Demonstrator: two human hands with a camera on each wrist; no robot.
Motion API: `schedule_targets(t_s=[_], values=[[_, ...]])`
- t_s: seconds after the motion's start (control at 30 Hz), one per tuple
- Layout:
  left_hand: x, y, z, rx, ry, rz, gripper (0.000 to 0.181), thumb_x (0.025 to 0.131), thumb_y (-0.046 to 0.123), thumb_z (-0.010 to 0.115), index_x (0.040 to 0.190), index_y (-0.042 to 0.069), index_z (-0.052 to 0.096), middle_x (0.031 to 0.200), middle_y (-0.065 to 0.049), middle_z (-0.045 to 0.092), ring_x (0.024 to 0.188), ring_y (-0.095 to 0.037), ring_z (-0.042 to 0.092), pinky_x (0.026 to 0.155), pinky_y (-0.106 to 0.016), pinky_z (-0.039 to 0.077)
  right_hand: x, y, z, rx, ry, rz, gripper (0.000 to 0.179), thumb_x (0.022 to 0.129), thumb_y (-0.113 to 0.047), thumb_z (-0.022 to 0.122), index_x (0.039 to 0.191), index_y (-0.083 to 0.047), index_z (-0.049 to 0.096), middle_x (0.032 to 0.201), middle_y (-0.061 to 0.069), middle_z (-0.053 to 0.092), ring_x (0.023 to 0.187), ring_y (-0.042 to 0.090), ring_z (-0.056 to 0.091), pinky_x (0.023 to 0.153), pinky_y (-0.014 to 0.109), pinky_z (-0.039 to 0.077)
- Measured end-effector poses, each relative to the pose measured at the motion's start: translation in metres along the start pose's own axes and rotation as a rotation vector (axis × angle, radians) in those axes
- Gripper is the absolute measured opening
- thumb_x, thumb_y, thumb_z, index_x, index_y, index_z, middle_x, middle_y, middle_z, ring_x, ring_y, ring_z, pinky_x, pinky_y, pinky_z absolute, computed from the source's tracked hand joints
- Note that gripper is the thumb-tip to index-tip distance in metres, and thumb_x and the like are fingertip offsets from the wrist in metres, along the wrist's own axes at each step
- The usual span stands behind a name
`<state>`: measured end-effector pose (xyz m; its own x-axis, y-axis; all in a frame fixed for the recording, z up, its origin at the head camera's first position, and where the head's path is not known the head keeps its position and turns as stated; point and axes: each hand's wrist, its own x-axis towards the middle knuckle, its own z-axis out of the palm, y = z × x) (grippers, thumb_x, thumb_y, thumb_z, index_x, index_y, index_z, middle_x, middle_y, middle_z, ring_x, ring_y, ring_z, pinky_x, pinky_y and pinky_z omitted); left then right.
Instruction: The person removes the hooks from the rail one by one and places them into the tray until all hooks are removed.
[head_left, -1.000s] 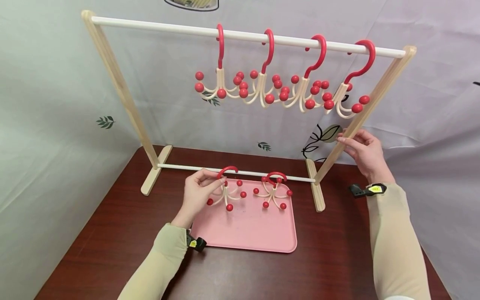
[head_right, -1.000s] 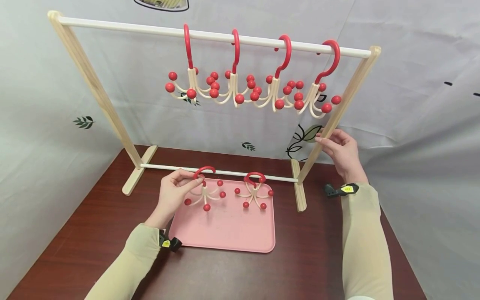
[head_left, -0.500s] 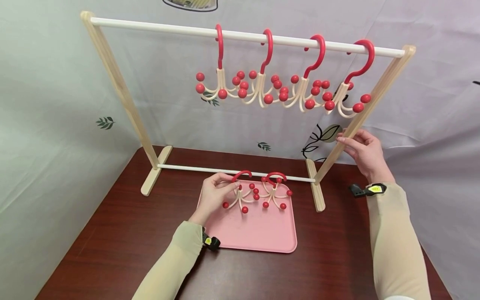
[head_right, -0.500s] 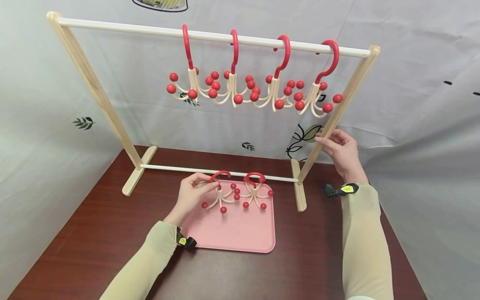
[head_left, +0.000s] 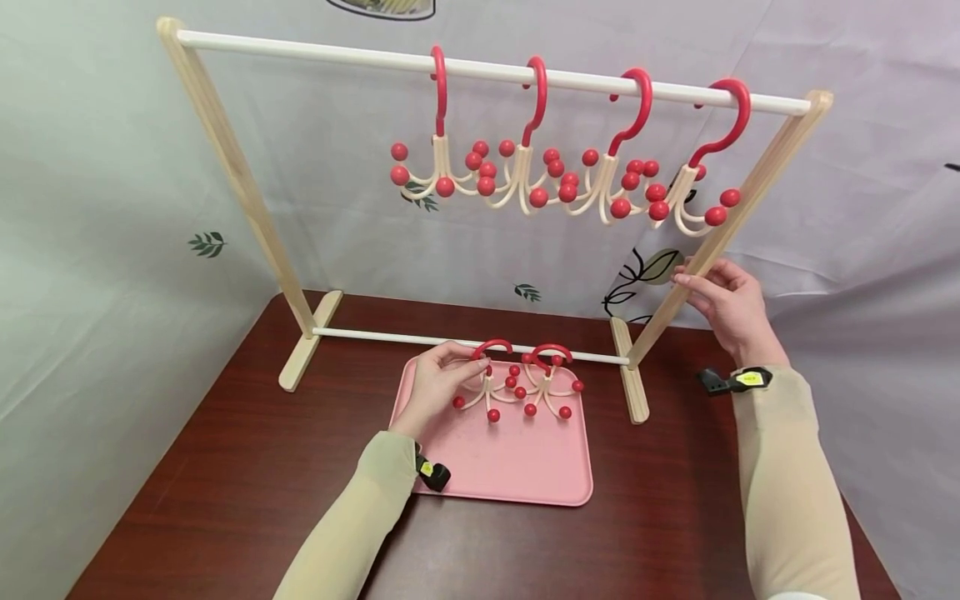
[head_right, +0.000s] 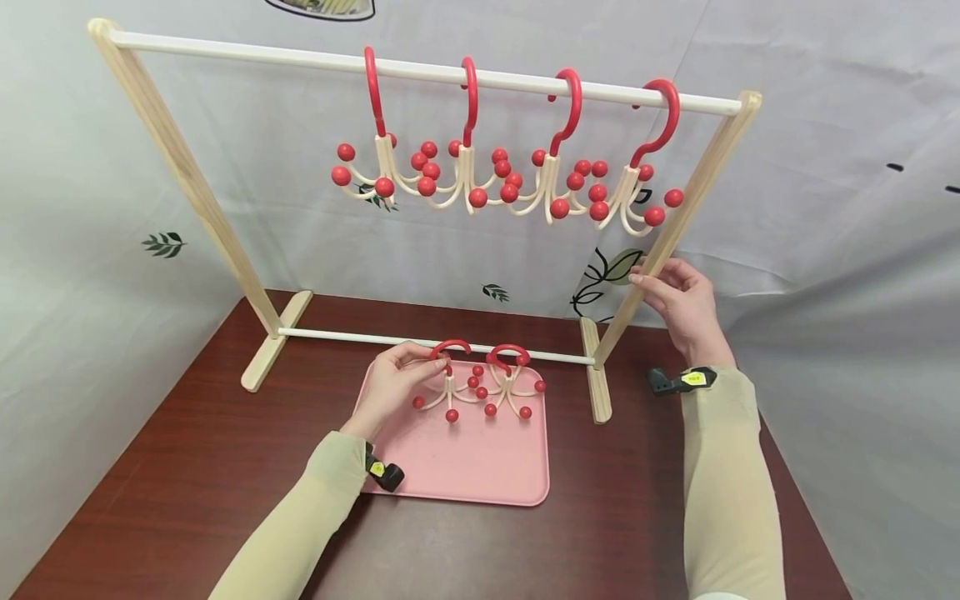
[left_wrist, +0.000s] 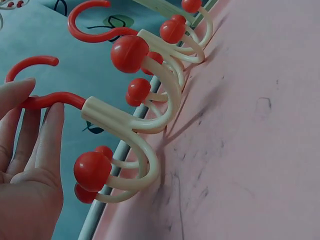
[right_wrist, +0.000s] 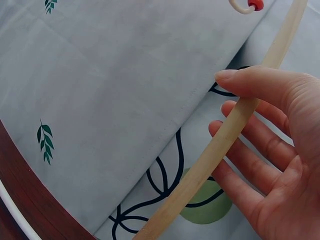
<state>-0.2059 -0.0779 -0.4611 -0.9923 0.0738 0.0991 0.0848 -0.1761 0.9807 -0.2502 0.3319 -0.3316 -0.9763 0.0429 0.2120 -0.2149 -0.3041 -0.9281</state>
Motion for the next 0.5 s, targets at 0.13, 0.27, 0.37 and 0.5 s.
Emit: schedule_targets(t_s=[0.13, 0.27, 0.37, 0.5], values=[[0.0018, -0.0007, -0.0011, -0.006, -0.02, -0.017, 0.021, 0.088, 0.002, 0.08, 0.106, -0.002, 0.07, 0.098, -0.013, 0.076, 0.088, -0.037, 0.074, 0.088, -0.063, 0.053, 0.0002, 0.0003, 0.0005, 0.006, -0.003, 0.002, 0.025, 0.091, 0.013, 0.067, 0.116, 0.008, 0.067, 0.103, 0.013, 0.075, 0.095, 0.023, 0.074, 0.083, 0.031, 0.059], [0.0031, -0.0008, -0.0023, -0.002, -0.033, -0.024, 0.022, 0.089, 0.004, 0.079, 0.109, 0.002, 0.071, 0.101, -0.013, 0.076, 0.088, -0.047, 0.071, 0.088, -0.064, 0.052, 0.0004, 0.0, 0.001, 0.004, 0.0, 0.003, 0.025, 0.092, 0.013, 0.067, 0.115, 0.007, 0.068, 0.104, 0.013, 0.075, 0.095, 0.022, 0.074, 0.083, 0.031, 0.059], [0.004, -0.0005, -0.0036, 0.019, -0.044, -0.024, 0.028, 0.088, 0.005, 0.08, 0.114, 0.004, 0.071, 0.106, -0.012, 0.075, 0.092, -0.041, 0.072, 0.089, -0.057, 0.055, 0.0003, -0.0002, 0.0011, 0.005, 0.0, 0.002, 0.026, 0.092, 0.014, 0.066, 0.117, 0.009, 0.066, 0.104, 0.013, 0.075, 0.095, 0.022, 0.074, 0.083, 0.031, 0.059], [0.0044, 0.0034, -0.0082, 0.073, -0.078, -0.021, 0.04, 0.086, 0.006, 0.083, 0.123, 0.007, 0.071, 0.114, -0.01, 0.073, 0.102, -0.028, 0.072, 0.09, -0.037, 0.057, -0.0001, 0.0, 0.0011, 0.011, -0.002, 0.002, 0.027, 0.092, 0.014, 0.066, 0.119, 0.011, 0.064, 0.105, 0.014, 0.075, 0.095, 0.022, 0.074, 0.084, 0.032, 0.059]])
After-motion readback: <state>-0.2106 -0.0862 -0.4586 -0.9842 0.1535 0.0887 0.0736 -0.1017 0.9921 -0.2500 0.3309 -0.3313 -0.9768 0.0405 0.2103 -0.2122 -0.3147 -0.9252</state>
